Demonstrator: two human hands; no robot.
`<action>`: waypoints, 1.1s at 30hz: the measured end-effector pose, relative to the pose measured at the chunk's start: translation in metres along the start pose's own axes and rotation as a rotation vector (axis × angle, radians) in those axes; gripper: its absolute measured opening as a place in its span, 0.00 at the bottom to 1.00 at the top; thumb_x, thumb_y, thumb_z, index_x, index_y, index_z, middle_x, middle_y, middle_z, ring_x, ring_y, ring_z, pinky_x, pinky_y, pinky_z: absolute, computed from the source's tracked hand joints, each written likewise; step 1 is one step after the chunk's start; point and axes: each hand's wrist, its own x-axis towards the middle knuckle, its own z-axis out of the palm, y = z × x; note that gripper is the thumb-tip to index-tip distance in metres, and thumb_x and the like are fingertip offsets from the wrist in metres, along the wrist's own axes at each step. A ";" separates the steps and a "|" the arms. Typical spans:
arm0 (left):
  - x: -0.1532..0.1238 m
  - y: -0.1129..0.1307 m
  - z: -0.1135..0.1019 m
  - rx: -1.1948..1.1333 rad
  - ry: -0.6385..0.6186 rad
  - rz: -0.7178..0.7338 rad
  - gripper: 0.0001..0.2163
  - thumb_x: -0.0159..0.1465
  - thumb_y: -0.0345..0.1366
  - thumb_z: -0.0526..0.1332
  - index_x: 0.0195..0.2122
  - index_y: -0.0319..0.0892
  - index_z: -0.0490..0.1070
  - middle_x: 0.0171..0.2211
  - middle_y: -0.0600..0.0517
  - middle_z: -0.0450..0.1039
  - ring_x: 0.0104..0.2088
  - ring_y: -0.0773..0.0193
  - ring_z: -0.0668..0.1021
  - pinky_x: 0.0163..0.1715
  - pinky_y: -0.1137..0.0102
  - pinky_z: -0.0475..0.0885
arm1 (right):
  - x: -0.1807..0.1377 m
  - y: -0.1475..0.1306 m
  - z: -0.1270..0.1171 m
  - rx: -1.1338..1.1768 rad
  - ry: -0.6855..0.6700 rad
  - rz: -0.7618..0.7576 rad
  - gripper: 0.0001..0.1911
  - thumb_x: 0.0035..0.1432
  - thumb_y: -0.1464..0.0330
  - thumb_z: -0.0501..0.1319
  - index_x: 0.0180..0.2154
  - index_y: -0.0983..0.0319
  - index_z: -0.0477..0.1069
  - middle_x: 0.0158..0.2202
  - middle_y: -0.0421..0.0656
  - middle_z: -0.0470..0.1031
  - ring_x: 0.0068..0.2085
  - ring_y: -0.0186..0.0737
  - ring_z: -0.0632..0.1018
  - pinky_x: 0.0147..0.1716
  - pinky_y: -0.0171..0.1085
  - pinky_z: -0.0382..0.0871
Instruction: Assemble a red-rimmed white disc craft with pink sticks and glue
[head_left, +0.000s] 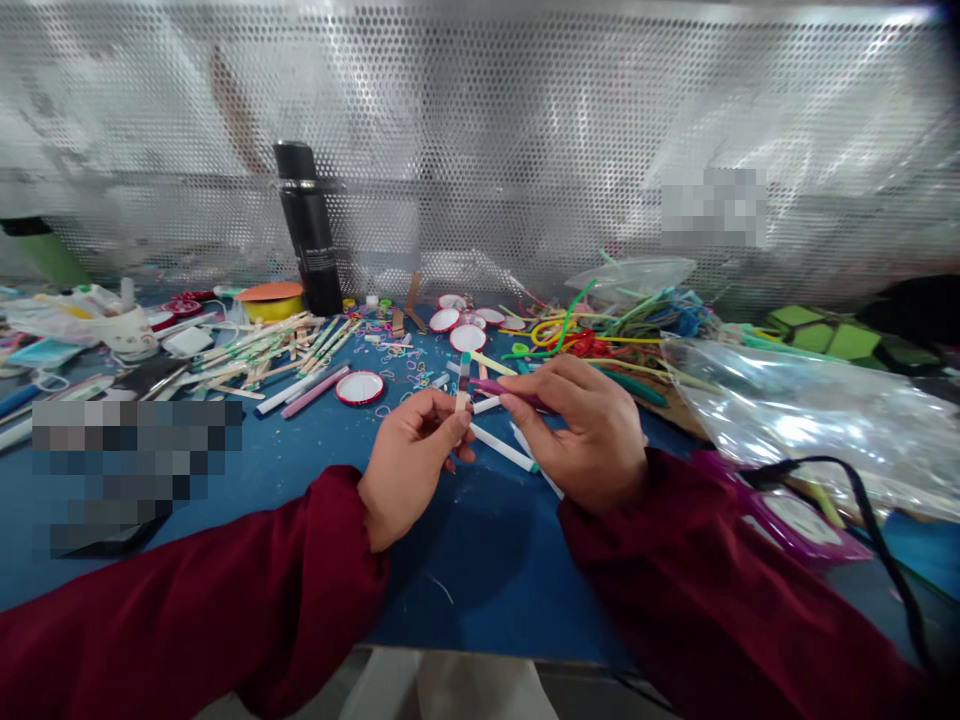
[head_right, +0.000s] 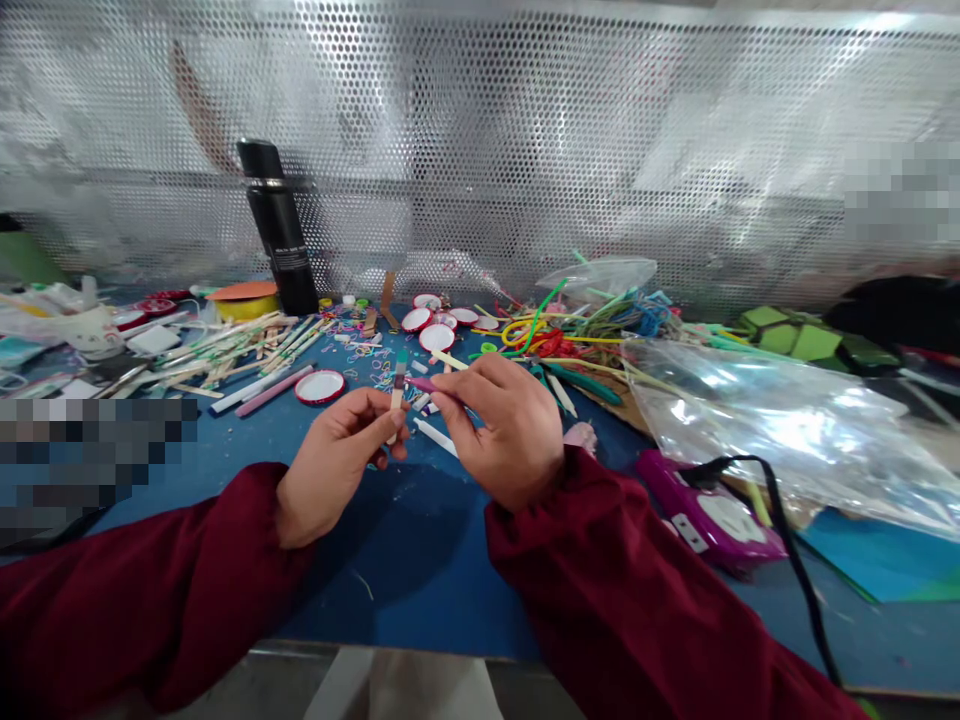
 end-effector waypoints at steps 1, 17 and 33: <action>0.000 0.000 0.000 0.002 0.000 -0.001 0.09 0.63 0.41 0.61 0.35 0.40 0.68 0.28 0.55 0.71 0.25 0.73 0.75 0.22 0.78 0.65 | 0.000 0.000 0.000 0.003 -0.003 -0.005 0.07 0.59 0.69 0.62 0.38 0.60 0.78 0.31 0.44 0.75 0.33 0.38 0.75 0.33 0.37 0.68; 0.001 0.001 0.000 -0.011 0.007 -0.007 0.09 0.62 0.40 0.62 0.34 0.40 0.68 0.27 0.55 0.71 0.25 0.73 0.74 0.22 0.78 0.64 | 0.001 0.001 -0.001 -0.009 -0.018 -0.029 0.07 0.59 0.69 0.62 0.38 0.60 0.78 0.30 0.44 0.75 0.32 0.39 0.75 0.33 0.38 0.68; 0.000 0.000 -0.001 -0.023 0.008 -0.012 0.09 0.62 0.41 0.62 0.34 0.40 0.68 0.28 0.55 0.71 0.24 0.73 0.74 0.22 0.78 0.64 | 0.002 0.001 -0.002 -0.003 -0.030 -0.047 0.07 0.59 0.69 0.62 0.38 0.60 0.79 0.30 0.44 0.75 0.32 0.38 0.74 0.33 0.37 0.68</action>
